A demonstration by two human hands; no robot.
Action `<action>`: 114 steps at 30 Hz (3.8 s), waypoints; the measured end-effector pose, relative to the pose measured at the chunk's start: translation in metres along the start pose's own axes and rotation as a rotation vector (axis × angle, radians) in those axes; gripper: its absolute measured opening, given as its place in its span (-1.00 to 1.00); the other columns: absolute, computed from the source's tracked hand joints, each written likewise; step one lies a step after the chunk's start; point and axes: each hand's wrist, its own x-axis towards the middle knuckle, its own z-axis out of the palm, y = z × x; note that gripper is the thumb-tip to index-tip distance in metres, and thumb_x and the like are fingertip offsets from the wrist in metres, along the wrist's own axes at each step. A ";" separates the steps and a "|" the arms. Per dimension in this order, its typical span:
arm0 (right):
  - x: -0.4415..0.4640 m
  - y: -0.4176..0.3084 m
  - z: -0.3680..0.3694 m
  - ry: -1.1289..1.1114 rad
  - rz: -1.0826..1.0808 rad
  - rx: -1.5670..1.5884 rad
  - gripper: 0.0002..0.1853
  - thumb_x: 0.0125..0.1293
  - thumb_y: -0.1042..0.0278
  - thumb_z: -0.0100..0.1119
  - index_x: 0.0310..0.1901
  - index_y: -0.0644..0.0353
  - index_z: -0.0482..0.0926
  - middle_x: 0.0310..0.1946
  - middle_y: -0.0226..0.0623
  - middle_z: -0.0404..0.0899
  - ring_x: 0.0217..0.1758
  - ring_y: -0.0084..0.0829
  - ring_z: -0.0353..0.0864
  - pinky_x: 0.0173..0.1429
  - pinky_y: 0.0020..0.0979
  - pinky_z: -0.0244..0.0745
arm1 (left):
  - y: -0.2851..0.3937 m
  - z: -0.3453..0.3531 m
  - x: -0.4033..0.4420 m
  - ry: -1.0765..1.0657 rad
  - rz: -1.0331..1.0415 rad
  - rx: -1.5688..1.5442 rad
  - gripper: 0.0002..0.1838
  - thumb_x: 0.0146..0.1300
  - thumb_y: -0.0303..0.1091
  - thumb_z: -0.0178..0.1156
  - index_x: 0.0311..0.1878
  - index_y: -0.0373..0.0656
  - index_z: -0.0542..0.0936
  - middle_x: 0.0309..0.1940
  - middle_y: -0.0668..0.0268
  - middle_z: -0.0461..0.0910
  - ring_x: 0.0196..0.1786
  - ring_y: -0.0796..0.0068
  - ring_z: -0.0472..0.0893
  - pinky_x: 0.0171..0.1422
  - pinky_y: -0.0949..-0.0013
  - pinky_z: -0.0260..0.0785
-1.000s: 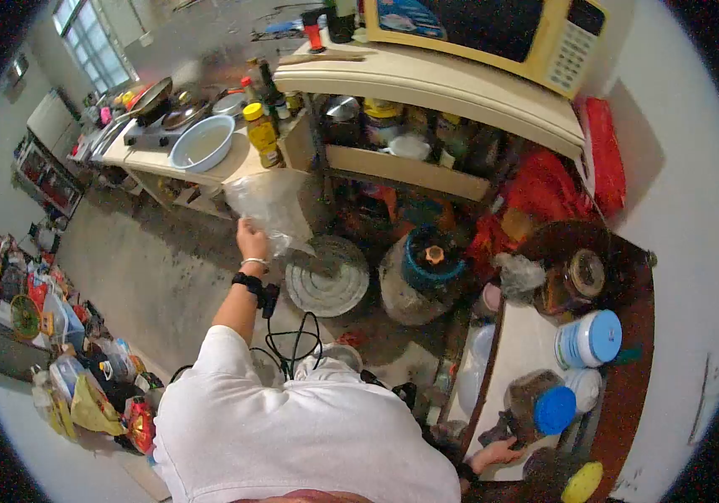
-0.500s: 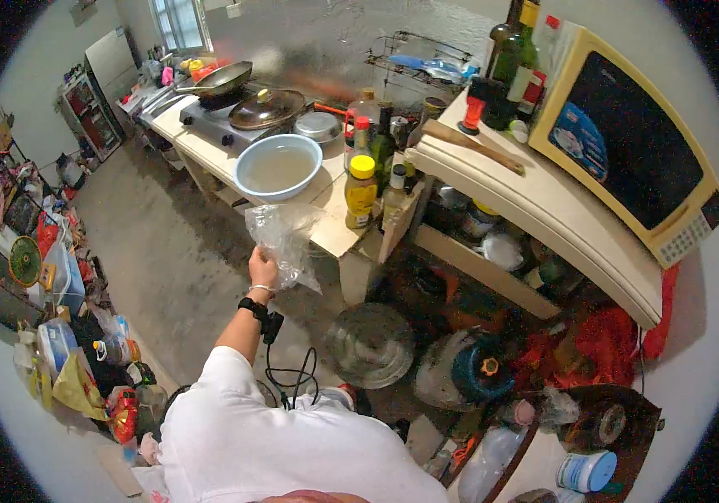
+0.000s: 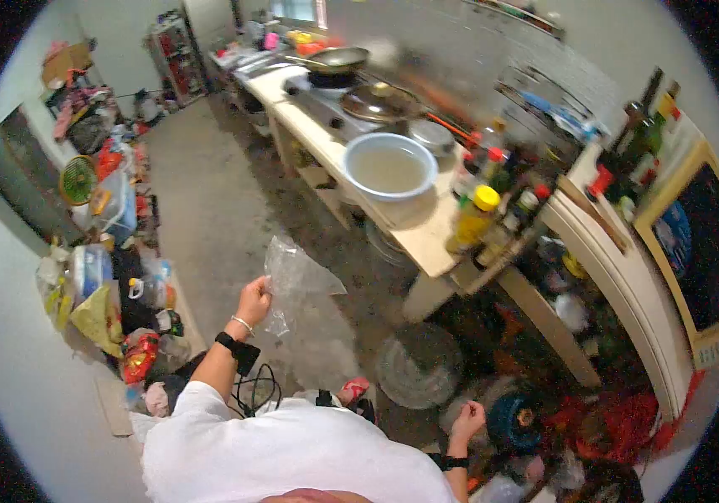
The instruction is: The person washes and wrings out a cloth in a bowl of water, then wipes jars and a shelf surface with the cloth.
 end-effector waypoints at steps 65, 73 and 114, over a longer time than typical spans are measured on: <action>0.325 -0.558 1.659 -0.498 -1.141 -0.958 -0.55 -0.08 -0.10 0.26 -0.23 0.05 0.59 -0.37 -0.14 0.60 -0.35 -0.15 0.60 -0.26 -0.15 0.48 | -0.492 -0.503 0.426 1.289 -0.904 -0.065 -0.86 0.13 -0.36 0.13 -0.25 -0.16 0.49 -0.53 0.40 0.48 -0.54 0.57 0.45 -0.51 0.50 0.29; 0.184 -0.494 1.770 -0.691 -1.068 -0.205 -0.58 0.04 0.00 0.17 -0.11 0.05 0.49 -0.24 -0.22 0.53 -0.25 -0.19 0.54 -0.17 -0.15 0.45 | -0.275 -0.349 0.398 2.189 -1.326 -0.214 -0.76 0.17 -0.25 0.14 -0.13 -0.12 0.47 -0.40 0.39 0.53 -0.44 0.56 0.52 -0.44 0.47 0.34; -0.631 0.061 0.749 -2.922 -1.345 -2.331 -0.69 0.17 0.14 -0.14 -0.17 0.13 0.44 -0.29 -0.18 0.50 -0.33 -0.22 0.52 -0.40 -0.19 0.36 | 0.010 0.163 0.103 3.438 -1.538 -0.031 -0.57 0.11 -0.25 0.23 -0.03 -0.34 0.47 -0.34 0.20 0.58 -0.36 0.51 0.55 -0.26 0.44 0.40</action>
